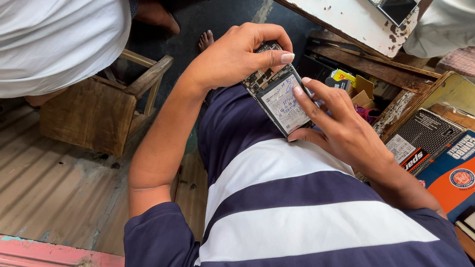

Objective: The person holds a disassembled smartphone and manipulates internal components, including a ribbon cable and battery. They then place a battery into the phone chassis and press it into place. The person continues to adjust internal parts and handle the device before handing it to another person.

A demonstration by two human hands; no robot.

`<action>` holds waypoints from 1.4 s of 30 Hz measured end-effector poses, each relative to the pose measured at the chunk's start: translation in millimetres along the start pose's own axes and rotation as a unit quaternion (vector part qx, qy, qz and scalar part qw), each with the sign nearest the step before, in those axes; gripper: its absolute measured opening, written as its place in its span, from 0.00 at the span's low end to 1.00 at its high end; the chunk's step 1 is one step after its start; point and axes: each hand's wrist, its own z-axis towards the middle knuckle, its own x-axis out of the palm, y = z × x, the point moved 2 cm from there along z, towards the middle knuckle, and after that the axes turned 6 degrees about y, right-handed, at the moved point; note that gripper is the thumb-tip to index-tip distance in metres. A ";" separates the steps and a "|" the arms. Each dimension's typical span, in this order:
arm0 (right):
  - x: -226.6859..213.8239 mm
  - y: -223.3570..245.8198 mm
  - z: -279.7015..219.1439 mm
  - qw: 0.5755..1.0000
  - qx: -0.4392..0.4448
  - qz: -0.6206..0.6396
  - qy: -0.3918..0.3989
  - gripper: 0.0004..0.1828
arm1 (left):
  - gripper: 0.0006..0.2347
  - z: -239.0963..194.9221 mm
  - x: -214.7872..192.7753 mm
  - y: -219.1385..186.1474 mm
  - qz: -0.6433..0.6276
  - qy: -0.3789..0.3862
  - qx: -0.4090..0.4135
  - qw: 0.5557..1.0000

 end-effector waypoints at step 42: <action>14.1 -31.7 -26.8 0.986 0.029 0.161 -0.029 0.33 | 0.19 -41.8 77.2 9.5 -0.344 -0.148 0.027 0.927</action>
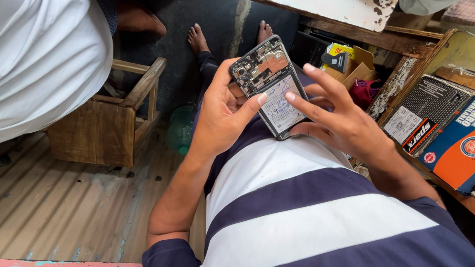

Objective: The person holds a disassembled smartphone and manipulates internal components, including a ribbon cable and battery. They then place a battery into the phone chassis and press it into place. The person continues to adjust internal parts and handle the device before handing it to another person.

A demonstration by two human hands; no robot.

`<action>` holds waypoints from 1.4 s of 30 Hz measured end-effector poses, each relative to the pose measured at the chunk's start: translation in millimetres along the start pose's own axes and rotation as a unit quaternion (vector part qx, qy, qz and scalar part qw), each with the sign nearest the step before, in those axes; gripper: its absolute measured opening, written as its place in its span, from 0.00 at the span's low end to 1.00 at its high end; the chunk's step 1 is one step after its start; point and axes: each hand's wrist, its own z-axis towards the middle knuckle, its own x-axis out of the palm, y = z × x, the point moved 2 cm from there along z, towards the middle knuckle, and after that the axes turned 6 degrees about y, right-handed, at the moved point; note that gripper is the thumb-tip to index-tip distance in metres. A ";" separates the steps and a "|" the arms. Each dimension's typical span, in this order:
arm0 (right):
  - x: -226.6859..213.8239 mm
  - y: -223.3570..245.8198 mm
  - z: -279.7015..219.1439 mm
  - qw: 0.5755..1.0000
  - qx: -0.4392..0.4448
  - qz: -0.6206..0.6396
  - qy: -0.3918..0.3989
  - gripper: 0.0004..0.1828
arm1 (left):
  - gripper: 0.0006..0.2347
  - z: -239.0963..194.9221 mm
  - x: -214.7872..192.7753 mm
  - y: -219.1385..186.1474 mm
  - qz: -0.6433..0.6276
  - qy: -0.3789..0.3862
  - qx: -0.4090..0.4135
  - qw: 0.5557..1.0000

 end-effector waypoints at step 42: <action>-8.5 -33.4 9.7 0.967 -0.225 -0.105 -0.063 0.37 | 0.28 4.1 13.9 -15.9 0.110 0.047 -0.015 0.993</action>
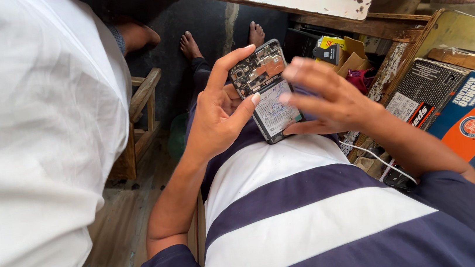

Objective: The person holds a disassembled smartphone and manipulates internal components, including a ribbon cable and battery. They then place a battery into the phone chassis and press it into place. The person continues to adjust internal parts and handle the device before handing it to another person.

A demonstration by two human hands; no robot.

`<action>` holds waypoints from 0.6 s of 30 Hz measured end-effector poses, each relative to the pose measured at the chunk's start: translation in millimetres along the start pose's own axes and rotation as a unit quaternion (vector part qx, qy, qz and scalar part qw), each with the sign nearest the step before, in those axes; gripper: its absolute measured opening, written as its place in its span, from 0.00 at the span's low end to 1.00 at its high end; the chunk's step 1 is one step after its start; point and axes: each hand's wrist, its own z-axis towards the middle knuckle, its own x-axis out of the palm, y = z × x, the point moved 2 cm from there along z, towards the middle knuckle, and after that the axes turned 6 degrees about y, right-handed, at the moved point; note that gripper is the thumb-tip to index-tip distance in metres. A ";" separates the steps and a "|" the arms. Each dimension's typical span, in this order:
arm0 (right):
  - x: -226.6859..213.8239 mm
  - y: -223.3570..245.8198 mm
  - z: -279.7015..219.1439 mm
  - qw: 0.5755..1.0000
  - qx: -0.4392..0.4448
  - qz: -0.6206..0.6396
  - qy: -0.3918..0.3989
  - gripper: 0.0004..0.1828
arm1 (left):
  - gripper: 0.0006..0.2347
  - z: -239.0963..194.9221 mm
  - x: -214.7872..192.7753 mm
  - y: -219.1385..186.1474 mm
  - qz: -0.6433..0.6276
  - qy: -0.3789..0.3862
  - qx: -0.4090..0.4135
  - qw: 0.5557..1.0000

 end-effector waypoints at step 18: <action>29.6 10.5 -29.5 0.691 0.429 0.580 -0.049 0.34 | 0.28 11.4 -7.6 2.9 -0.007 0.010 -0.009 1.000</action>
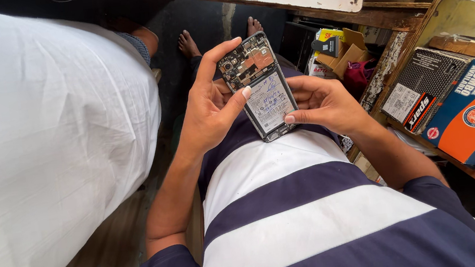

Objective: The person holds a disassembled smartphone and manipulates internal components, including a ribbon cable and battery. They then place a battery into the phone chassis and press it into place. The person continues to adjust internal parts and handle the device before handing it to another person.

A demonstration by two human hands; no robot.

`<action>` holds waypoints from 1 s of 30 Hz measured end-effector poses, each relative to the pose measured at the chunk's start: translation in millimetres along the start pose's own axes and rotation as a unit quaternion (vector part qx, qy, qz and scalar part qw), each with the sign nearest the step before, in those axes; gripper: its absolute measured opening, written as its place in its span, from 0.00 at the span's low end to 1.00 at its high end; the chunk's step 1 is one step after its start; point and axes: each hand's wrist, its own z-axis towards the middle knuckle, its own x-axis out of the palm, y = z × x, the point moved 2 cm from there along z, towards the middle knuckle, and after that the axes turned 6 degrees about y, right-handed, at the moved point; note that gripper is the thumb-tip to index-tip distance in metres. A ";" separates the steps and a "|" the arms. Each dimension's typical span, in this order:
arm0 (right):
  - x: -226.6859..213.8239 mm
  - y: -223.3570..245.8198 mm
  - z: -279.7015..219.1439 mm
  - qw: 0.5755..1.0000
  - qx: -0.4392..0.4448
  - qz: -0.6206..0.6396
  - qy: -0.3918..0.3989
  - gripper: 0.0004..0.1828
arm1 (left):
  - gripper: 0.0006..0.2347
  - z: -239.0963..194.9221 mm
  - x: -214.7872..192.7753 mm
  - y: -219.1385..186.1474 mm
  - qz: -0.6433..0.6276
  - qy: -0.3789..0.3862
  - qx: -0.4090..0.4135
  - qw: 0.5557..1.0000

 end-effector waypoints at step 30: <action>8.9 4.5 8.6 0.996 -0.076 0.037 -0.033 0.12 | 0.27 -5.6 23.4 -23.1 0.090 0.004 0.052 0.995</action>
